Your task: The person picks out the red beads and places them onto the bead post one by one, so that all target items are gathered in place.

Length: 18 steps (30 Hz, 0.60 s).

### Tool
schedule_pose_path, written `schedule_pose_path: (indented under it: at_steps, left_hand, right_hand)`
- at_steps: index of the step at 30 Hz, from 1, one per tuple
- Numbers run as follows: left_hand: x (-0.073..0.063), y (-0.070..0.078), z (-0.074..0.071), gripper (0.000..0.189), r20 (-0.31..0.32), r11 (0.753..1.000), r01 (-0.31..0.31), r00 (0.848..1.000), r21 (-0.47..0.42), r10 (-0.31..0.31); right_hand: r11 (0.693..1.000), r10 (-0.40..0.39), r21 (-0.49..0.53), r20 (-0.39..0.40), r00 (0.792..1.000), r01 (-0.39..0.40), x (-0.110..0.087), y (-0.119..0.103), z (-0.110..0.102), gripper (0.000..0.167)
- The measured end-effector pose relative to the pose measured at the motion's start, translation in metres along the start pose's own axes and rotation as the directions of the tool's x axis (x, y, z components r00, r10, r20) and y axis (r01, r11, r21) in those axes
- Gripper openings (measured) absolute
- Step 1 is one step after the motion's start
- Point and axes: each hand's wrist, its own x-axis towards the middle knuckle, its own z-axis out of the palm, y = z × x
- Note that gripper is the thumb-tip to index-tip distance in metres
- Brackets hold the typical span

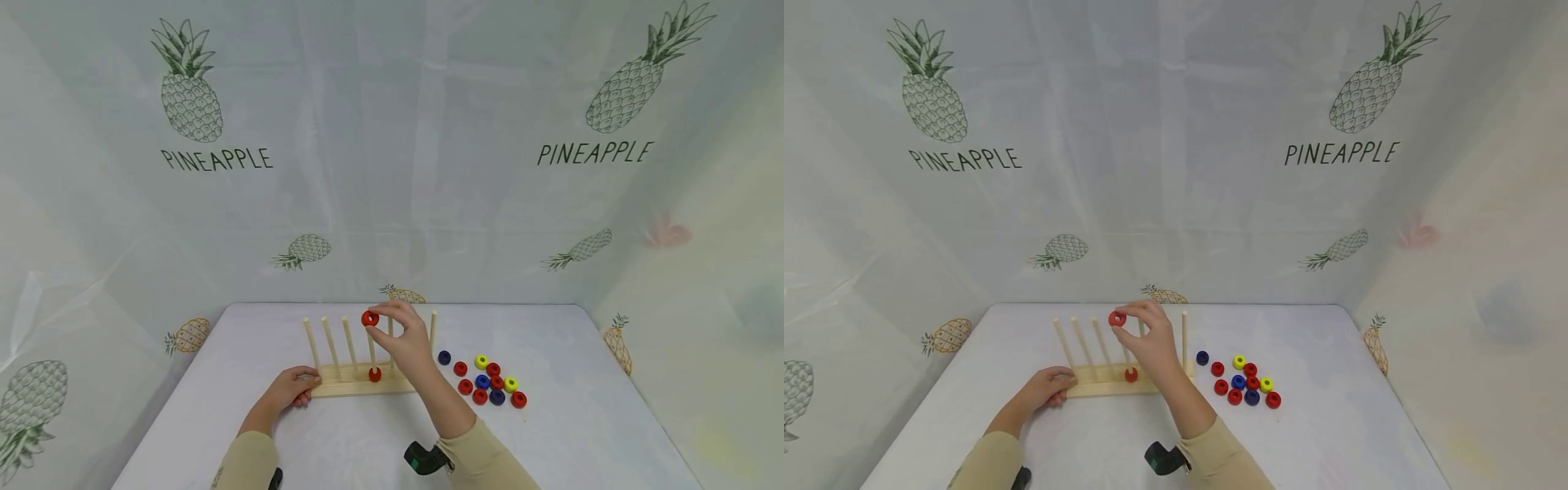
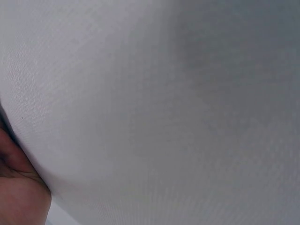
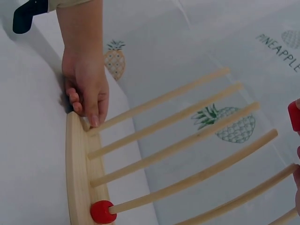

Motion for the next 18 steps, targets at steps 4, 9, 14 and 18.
schedule_pose_path:
  at_steps: [4,9,14,18]
  left_hand:
    - [-0.001,0.001,0.001,0.038,-0.012,1.0,0.011,1.0,0.001,-0.011]
    - [-0.002,0.003,0.001,0.037,-0.02,1.0,0.012,1.0,0.005,-0.012]
    - [-0.003,0.005,0.001,0.038,-0.012,1.0,0.001,1.0,0.005,-0.001]
    - [-0.002,0.004,0.001,0.038,-0.012,1.0,-0.001,1.0,0.007,0.001]
  right_hand:
    - [1.0,-0.012,0.006,-0.015,1.0,0.012,0.001,0.002,0.004,0.027]
    - [1.0,-0.015,0.007,-0.051,0.999,0.016,0.002,0.002,0.009,0.028]
    - [1.0,-0.002,0.02,-0.082,0.997,0.003,0.002,0.003,0.013,0.029]
    - [1.0,0.006,0.029,-0.084,0.996,-0.003,0.002,0.002,0.016,0.028]
